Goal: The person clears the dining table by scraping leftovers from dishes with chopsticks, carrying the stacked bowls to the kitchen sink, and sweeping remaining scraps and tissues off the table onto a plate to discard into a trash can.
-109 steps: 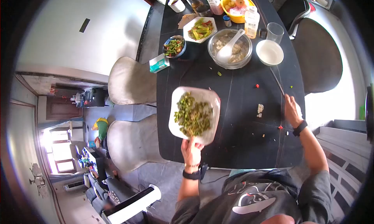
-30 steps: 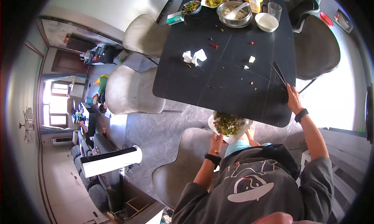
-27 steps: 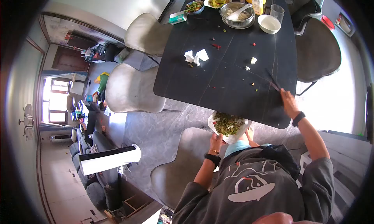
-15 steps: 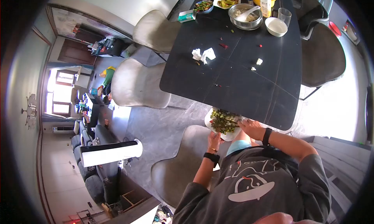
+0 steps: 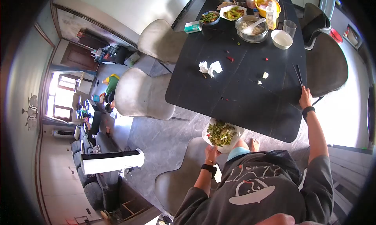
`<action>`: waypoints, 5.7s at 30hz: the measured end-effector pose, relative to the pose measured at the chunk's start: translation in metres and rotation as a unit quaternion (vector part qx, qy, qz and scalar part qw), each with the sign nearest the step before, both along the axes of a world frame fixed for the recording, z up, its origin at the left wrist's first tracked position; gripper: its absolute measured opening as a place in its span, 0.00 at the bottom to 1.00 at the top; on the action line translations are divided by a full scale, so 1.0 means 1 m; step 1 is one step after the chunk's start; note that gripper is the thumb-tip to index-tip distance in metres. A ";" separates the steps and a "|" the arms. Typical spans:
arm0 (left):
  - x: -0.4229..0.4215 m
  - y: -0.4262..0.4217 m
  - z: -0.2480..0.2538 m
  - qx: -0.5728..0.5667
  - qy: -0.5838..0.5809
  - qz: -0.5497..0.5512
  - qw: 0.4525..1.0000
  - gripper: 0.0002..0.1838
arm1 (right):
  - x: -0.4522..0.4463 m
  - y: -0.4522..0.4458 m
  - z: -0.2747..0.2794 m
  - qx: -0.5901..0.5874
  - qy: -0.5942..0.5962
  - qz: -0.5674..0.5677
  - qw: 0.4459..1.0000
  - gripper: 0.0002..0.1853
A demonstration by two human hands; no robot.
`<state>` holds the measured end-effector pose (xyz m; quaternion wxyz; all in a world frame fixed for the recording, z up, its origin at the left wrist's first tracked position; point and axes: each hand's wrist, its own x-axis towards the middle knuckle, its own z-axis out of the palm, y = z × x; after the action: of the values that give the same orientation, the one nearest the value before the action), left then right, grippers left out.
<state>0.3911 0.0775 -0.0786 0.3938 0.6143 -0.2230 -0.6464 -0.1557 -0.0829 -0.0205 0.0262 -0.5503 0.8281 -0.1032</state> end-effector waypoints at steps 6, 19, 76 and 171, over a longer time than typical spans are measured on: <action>0.009 -0.012 -0.017 0.022 -0.006 -0.020 1.000 0.17 | 0.029 -0.058 0.015 -0.010 0.025 0.109 0.994 0.31; -0.011 -0.033 -0.026 -0.012 0.028 -0.004 1.000 0.15 | 0.201 -0.028 0.053 0.045 0.028 0.429 0.902 0.26; 0.061 -0.085 -0.019 0.033 0.020 0.049 0.998 0.13 | 0.267 -0.204 0.051 0.045 0.057 0.467 0.881 0.27; 0.109 -0.065 -0.032 -0.048 -0.016 -0.095 0.994 0.17 | 0.376 -0.026 0.059 0.079 -0.094 0.624 0.772 0.23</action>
<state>0.4999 0.0121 -0.1103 0.3562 0.5806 -0.3174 -0.6597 0.2205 -0.1084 0.0388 0.2063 -0.9296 0.3015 -0.0496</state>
